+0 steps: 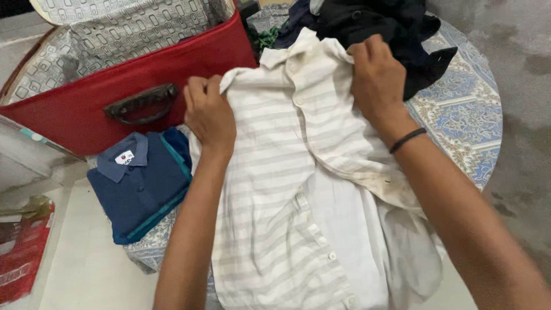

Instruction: The person folds a blue shirt and then a white shirt on a table next to an open suitcase.

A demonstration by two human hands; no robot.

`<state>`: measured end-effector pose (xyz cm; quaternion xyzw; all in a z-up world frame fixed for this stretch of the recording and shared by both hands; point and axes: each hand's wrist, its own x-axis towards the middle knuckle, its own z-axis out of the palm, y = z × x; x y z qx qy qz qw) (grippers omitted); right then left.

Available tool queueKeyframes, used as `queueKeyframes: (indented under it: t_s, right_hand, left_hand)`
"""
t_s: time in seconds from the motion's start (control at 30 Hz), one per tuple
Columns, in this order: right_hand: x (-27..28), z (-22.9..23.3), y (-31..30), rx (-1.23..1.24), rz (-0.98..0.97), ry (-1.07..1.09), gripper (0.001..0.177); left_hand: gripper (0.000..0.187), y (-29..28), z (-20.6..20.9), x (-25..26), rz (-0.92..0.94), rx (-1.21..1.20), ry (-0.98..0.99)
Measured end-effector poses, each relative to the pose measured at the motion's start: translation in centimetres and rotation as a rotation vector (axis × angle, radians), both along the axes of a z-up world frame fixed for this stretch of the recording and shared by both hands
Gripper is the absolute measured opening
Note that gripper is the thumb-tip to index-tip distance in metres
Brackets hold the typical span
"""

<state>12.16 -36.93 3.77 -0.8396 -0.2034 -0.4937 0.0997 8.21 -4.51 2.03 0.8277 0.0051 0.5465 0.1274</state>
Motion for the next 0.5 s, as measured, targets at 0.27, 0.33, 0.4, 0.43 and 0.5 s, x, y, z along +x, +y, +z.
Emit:
queueKeyframes:
  t_s: [0.27, 0.33, 0.4, 0.43, 0.5]
  right_hand:
    - [-4.4, -5.1, 2.8, -0.271, 0.114, 0.433, 0.037]
    - [-7.2, -6.2, 3.4, -0.296, 0.24, 0.578, 0.034]
    - [-9.0, -6.8, 3.8, -0.323, 0.302, 0.709, 0.031]
    - [-9.2, -6.8, 4.0, -0.332, 0.274, 0.764, 0.035]
    - [-9.6, -7.1, 4.5, -0.353, 0.216, 0.873, 0.043]
  left_hand:
    - [0.03, -3.8, -6.5, -4.1, -0.152, 0.229, 0.354]
    - [0.026, -5.0, -6.9, -6.6, -0.304, 0.162, 0.488]
    - [0.029, -5.5, -7.5, -8.5, -0.43, 0.121, 0.651]
    - [0.033, -5.6, -7.8, -8.9, -0.451, 0.136, 0.659]
    - [0.043, -5.8, -8.8, -9.3, -0.494, 0.166, 0.673]
